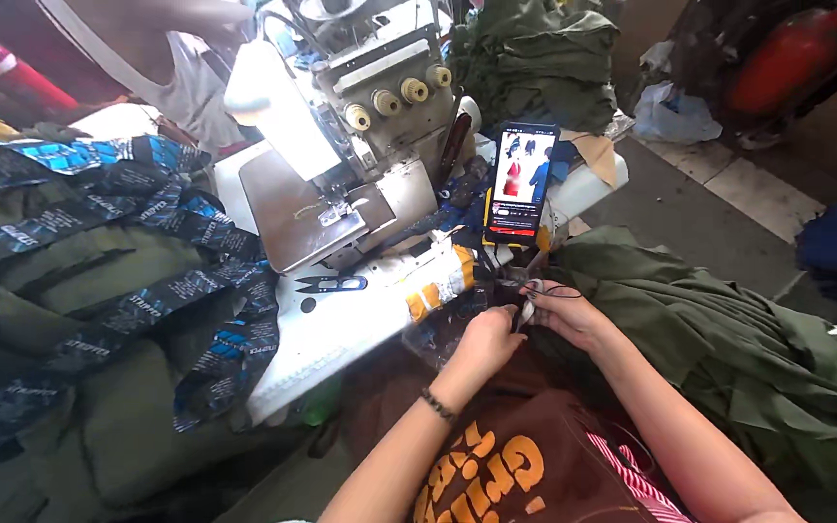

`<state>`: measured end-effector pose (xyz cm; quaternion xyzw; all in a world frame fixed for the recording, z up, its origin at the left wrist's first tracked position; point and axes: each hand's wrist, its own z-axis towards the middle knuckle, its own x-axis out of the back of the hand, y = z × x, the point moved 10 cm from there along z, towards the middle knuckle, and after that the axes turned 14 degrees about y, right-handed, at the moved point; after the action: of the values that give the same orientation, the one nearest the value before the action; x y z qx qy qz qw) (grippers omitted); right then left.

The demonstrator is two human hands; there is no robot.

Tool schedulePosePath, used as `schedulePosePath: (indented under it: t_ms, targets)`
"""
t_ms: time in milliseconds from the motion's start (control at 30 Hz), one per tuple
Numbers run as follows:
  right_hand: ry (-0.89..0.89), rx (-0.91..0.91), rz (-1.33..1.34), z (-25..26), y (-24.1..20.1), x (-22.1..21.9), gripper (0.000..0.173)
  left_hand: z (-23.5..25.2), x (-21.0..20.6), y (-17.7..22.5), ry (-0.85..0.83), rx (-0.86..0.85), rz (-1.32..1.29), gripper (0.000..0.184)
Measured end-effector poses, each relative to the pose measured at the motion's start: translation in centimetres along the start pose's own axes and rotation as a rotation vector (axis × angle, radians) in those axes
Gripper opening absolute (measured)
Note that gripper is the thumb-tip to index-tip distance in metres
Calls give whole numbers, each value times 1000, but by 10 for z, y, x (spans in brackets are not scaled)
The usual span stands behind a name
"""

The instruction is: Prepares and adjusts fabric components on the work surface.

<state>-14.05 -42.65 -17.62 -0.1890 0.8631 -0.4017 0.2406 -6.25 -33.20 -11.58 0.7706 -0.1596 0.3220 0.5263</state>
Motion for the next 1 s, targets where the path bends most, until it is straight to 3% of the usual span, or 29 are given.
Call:
schedulePosePath:
  t_ms: [200, 333, 400, 467, 600, 633, 700, 767, 833, 900, 1000]
  targets:
    - [-114, 14, 100, -24, -25, -9, 20, 8, -8, -1, 32, -4, -1, 24]
    - [-39, 157, -189, -19, -39, 9, 27, -18, 33, 12, 190, -9, -120, 23]
    - [25, 255, -517, -13, -43, 21, 29, -33, 57, 15, 315, 40, -337, 24]
    - [63, 333, -861, -7, -43, 30, 34, -46, 76, 16, 395, 92, -717, 25]
    - [150, 544, -1256, -34, -67, 28, 76, -74, 109, 37, 436, 82, -1313, 42]
    - [204, 620, -1336, -49, -80, 25, 72, -82, 116, 45, 435, 49, -1388, 46]
    - [277, 695, -1468, -79, -104, 17, 40, -94, 125, 58, 423, -7, -1483, 49]
    - [160, 784, -1406, -109, -117, -6, 29, -99, 126, 69, 396, -31, -1538, 52]
    - [-113, 896, -1166, -133, -112, -46, 44, -99, 121, 79, 358, -39, -1565, 58]
    - [-394, 850, -920, -145, -89, -86, 50, -97, 117, 87, 334, -44, -1574, 63]
    - [-607, 984, -841, -157, -62, -129, 16, -97, 119, 83, 358, -90, -1457, 65]
